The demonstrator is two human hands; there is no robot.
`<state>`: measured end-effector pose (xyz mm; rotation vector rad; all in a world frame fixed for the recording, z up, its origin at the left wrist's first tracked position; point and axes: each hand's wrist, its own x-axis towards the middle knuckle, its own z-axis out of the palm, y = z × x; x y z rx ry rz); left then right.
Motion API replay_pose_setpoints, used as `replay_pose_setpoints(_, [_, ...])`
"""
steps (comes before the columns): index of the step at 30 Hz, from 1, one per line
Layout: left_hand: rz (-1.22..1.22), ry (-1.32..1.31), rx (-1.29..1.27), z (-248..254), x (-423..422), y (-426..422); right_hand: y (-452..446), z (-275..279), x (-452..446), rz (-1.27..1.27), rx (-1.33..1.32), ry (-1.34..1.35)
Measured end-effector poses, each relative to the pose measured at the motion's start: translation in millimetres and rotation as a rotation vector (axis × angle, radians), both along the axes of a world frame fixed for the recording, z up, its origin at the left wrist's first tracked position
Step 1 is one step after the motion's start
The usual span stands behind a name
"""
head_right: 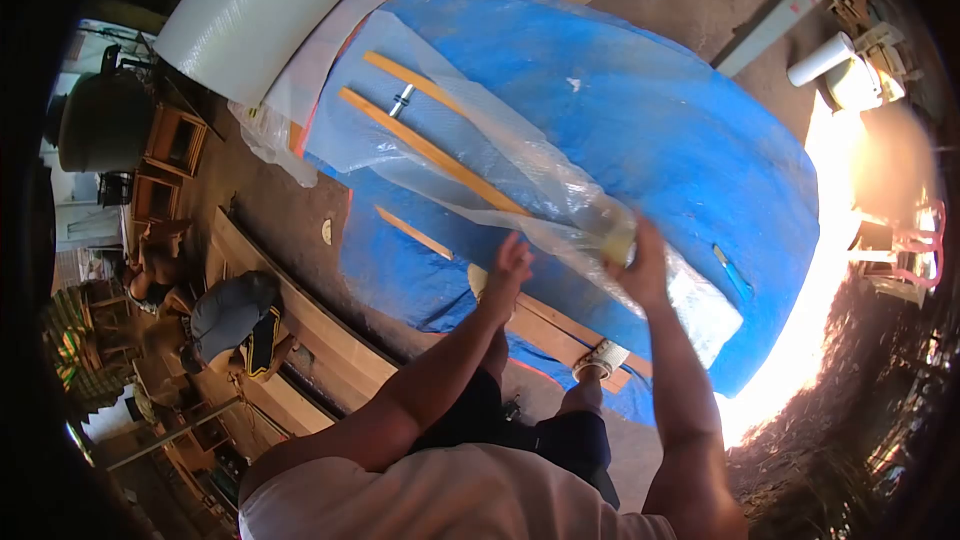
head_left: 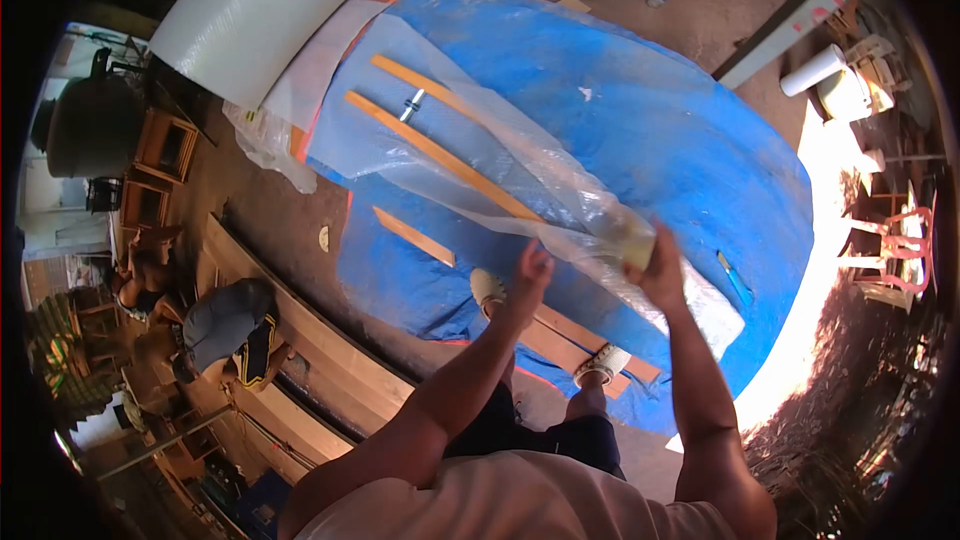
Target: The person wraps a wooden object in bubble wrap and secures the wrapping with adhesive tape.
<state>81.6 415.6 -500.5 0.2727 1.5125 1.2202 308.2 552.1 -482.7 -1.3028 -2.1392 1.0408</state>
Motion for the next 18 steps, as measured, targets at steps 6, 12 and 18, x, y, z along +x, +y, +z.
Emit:
replay_pose_setpoints(6, [0.463,0.345,-0.021,-112.8,-257.8,-30.3,140.5,-49.3,-30.4,-0.162,0.084,-0.793])
replay_pose_setpoints(12, [0.619,0.413,-0.086,-135.5,-419.6,17.7,97.6,-33.8,-188.6,0.092,0.402,-0.093])
replay_pose_setpoints(18, [0.851,0.106,-0.22,-108.5,-476.6,63.8,10.2,-52.5,-339.0,0.228,-0.025,-0.366])
